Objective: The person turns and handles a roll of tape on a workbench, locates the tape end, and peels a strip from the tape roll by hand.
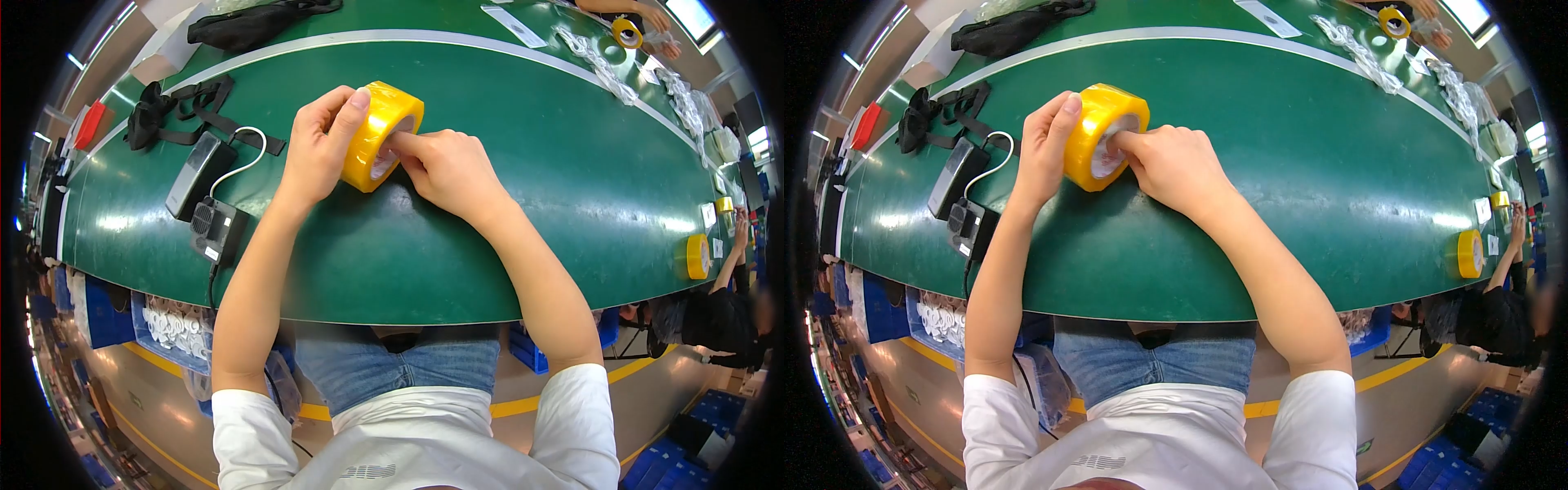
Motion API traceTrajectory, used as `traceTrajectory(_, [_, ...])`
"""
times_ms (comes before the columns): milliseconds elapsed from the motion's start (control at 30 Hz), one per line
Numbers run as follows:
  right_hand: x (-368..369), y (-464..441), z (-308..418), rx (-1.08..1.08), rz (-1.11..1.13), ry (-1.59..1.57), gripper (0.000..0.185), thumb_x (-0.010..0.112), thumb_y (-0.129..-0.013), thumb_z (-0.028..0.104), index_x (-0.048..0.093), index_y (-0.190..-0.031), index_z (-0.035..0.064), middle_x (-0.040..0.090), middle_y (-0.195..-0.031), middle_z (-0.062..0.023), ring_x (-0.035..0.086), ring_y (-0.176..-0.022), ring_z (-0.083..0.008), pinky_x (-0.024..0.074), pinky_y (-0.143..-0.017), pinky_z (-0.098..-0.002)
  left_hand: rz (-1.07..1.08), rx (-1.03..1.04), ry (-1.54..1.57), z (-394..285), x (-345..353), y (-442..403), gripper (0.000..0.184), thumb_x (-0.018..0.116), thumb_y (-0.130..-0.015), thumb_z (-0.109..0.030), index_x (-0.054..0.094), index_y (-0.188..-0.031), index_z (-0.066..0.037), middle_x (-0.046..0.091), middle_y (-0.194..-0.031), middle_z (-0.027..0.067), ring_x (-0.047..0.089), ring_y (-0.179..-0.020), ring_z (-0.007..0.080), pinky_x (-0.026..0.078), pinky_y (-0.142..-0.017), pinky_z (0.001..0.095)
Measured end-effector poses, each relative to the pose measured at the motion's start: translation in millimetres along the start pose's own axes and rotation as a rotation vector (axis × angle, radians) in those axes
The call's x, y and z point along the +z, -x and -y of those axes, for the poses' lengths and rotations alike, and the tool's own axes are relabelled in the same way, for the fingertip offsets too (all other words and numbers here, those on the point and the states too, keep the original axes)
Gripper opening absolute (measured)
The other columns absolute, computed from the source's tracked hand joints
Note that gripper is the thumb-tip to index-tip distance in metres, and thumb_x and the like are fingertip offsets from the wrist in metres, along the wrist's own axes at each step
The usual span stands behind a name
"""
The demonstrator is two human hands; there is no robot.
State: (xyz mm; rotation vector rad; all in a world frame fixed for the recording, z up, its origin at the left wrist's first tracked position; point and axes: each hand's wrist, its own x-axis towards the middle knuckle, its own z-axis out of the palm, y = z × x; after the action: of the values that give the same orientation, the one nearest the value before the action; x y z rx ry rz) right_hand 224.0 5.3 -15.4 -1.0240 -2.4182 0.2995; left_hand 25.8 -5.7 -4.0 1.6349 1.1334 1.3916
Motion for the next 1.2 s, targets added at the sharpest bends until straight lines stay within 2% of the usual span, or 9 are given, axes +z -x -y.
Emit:
traceTrajectory(133, [-1, 1, 2, 0.001, -0.027, 0.126, 0.014, 0.062, -0.089, 0.013, 0.069, -0.102, 0.0171, 0.073, -0.081, -0.0103, 0.072, -0.075, -0.0303, 0.0569, -0.064, -0.0426, 0.016, -0.006, -0.017, 3, -2, -1, 0.042, 0.057, -0.104, -0.038, 0.061, -0.087, 0.0, 0.055, -0.074, -0.0004, 0.048, -0.07, 0.0061, 0.04, -0.064, 0.0231])
traceTrajectory(433, [1, 2, 0, -0.037, -0.032, -0.033, 0.01, 0.064, -0.088, 0.012, 0.066, -0.097, 0.0143, 0.07, -0.077, -0.011, 0.068, -0.072, -0.0332, 0.0545, -0.063, -0.0441, 0.007, 0.003, 0.008, 2, 0, 0, 0.041, 0.057, -0.104, -0.037, 0.061, -0.087, -0.001, 0.054, -0.073, -0.0012, 0.047, -0.07, 0.0054, 0.039, -0.063, 0.0229])
traceTrajectory(667, [-2, 1, -7, -0.039, -0.069, 0.042, 0.014, 0.064, -0.087, 0.011, 0.068, -0.099, 0.0158, 0.07, -0.078, -0.0107, 0.068, -0.071, -0.0331, 0.0548, -0.063, -0.0439, 0.014, -0.018, -0.018, -2, 0, 0, 0.041, 0.057, -0.104, -0.037, 0.059, -0.085, -0.001, 0.052, -0.073, -0.0014, 0.045, -0.069, 0.0053, 0.037, -0.061, 0.0232])
traceTrajectory(767, [2, 3, -1, -0.039, -0.075, 0.015, 0.015, 0.064, -0.087, 0.012, 0.069, -0.1, 0.0162, 0.07, -0.077, -0.0106, 0.068, -0.071, -0.0331, 0.055, -0.063, -0.0438, 0.004, 0.012, -0.003, 0, 0, 0, 0.042, 0.057, -0.104, -0.038, 0.059, -0.085, -0.001, 0.051, -0.072, -0.0016, 0.044, -0.069, 0.0054, 0.037, -0.061, 0.0234])
traceTrajectory(867, [-1, 4, 8, -0.013, 0.047, -0.097, 0.013, 0.063, -0.09, 0.018, 0.071, -0.101, 0.0183, 0.073, -0.081, -0.0106, 0.072, -0.077, -0.0305, 0.0573, -0.067, -0.0435, 0.011, 0.015, 0.0, 3, -1, -1, 0.042, 0.057, -0.104, -0.038, 0.059, -0.085, -0.001, 0.051, -0.072, -0.0017, 0.044, -0.069, 0.0055, 0.037, -0.061, 0.0234])
traceTrajectory(1100, [-8, 1, 1, 0.026, -0.053, 0.126, 0.011, 0.062, -0.09, 0.018, 0.07, -0.098, 0.019, 0.072, -0.077, -0.0097, 0.072, -0.071, -0.0308, 0.0568, -0.062, -0.044, 0.009, -0.011, -0.012, 1, 1, -1, 0.042, 0.057, -0.104, -0.038, 0.06, -0.086, -0.001, 0.052, -0.073, -0.0017, 0.045, -0.069, 0.0055, 0.037, -0.061, 0.0234])
traceTrajectory(1200, [3, 5, 8, -0.018, -0.001, 0.03, 0.014, 0.063, -0.088, 0.018, 0.07, -0.1, 0.0191, 0.072, -0.078, -0.0104, 0.072, -0.074, -0.0317, 0.0572, -0.064, -0.0453, 0.01, 0.004, 0.001, 1, 0, 0, 0.042, 0.057, -0.104, -0.038, 0.06, -0.086, -0.001, 0.052, -0.073, -0.0017, 0.045, -0.069, 0.0054, 0.037, -0.061, 0.0234])
